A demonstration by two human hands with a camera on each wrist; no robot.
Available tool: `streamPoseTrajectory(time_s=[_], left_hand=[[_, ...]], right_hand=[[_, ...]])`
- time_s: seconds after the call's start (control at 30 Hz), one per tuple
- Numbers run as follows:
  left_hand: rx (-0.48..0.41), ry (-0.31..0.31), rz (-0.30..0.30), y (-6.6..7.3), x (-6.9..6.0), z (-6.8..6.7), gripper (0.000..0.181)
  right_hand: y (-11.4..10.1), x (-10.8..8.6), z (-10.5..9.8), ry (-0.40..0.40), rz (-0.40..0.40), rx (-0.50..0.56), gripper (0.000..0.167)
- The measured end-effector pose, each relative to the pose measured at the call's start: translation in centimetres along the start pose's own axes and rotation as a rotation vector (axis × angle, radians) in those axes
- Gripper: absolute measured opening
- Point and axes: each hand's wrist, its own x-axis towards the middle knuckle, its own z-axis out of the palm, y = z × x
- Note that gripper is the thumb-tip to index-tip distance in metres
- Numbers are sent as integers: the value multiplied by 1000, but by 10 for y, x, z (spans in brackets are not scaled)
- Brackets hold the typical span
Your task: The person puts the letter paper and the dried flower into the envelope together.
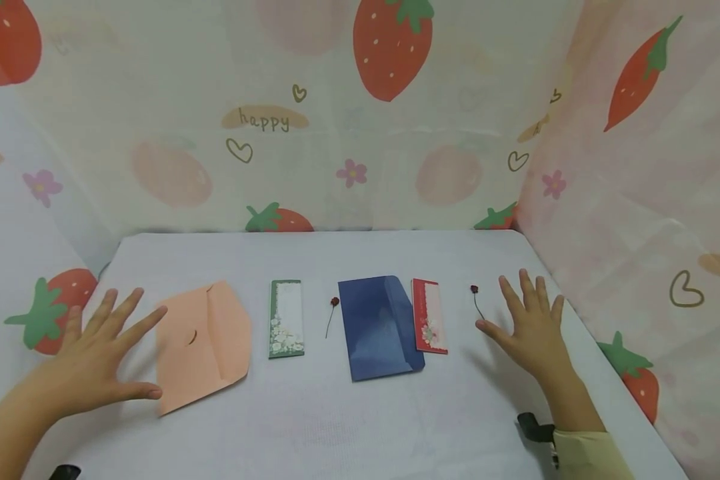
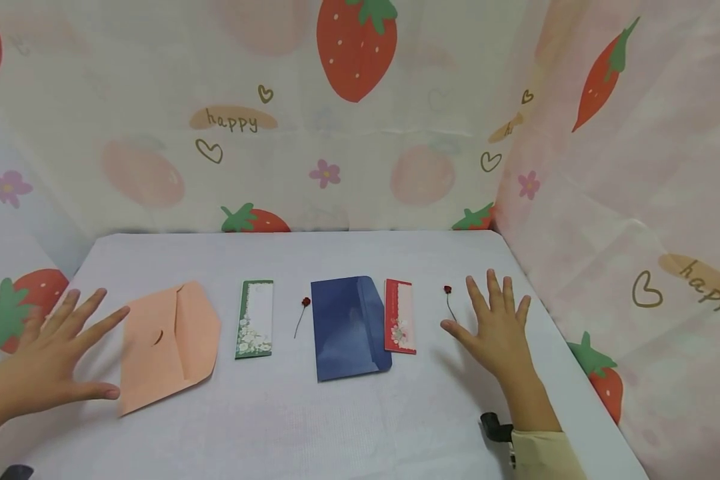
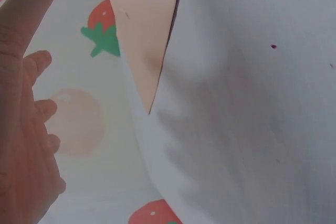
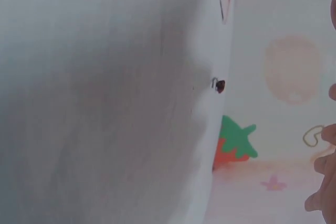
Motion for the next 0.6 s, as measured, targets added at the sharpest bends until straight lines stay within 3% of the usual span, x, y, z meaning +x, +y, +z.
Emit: streamPoseTrajectory(time_s=[0.6], left_hand=[[-82, -32, 4, 9, 20, 3, 129]], right_hand=[[-32, 12, 8, 0, -1, 25, 100]])
